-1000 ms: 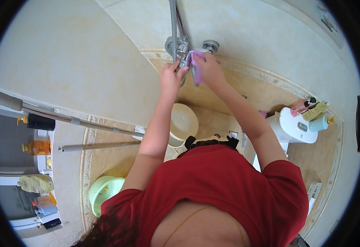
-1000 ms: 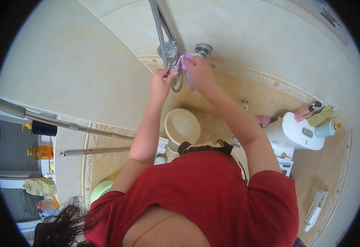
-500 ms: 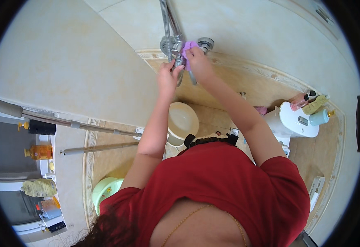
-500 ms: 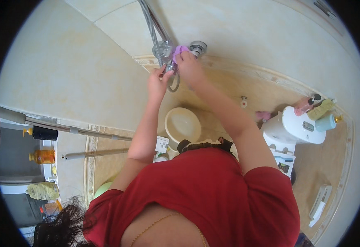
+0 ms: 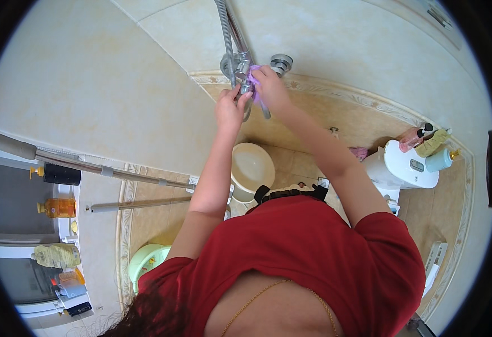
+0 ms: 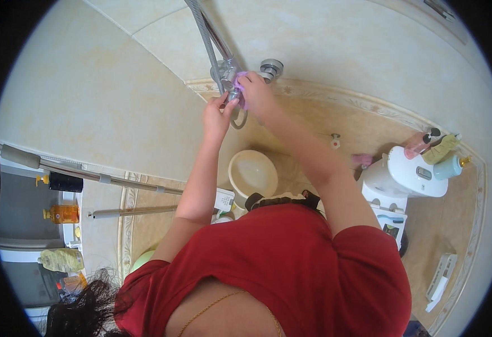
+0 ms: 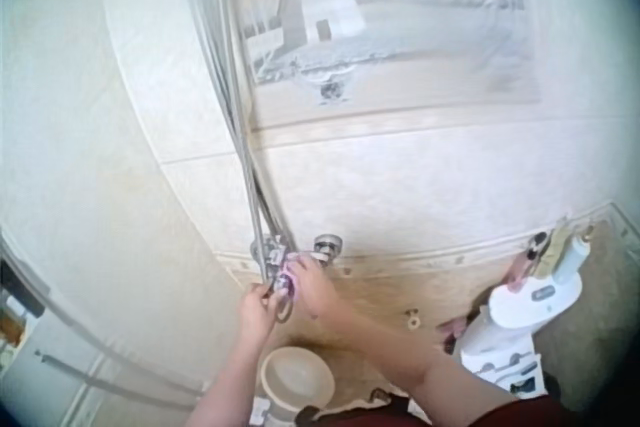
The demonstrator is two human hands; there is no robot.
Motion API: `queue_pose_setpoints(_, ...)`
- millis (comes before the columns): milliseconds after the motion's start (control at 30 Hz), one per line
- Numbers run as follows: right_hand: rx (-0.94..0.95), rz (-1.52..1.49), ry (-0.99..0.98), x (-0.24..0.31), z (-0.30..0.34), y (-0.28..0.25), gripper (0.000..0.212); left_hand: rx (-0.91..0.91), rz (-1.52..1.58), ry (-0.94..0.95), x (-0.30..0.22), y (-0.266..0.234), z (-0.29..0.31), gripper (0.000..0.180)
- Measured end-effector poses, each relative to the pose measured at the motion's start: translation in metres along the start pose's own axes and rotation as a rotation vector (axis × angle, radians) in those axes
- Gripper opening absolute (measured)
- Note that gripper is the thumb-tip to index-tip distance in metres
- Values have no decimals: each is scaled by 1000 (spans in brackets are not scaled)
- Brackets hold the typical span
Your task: The person cleans a bathroom faucet and shower head using a purple cloth, then wipes the glass door of the shower enclosure. The task involves scrubbing the metal fixtures and wiping the glass surface to remove dirt.
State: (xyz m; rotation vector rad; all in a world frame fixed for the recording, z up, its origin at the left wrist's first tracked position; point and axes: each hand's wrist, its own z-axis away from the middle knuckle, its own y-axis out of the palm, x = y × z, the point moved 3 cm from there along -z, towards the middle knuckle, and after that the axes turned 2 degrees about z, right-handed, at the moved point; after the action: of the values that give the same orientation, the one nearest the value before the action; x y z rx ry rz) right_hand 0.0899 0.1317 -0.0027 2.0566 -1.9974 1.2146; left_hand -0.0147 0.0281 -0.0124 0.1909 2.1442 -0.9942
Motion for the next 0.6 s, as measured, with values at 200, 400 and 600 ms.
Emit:
queue_pose_setpoints(200, -25, -165, 6, -15, 30, 0, 27, 29, -4, -8, 1, -1, 0, 44)
queue_pose_setpoints(400, 4, -70, 154, -19, 23, -42, 24, -19, 34, 15, 7, 0, 0, 43)
queue_pose_setpoints(600, 27, -773, 772, -20, 15, 25, 26, 10, -13, 20, -5, -2, 0, 43)
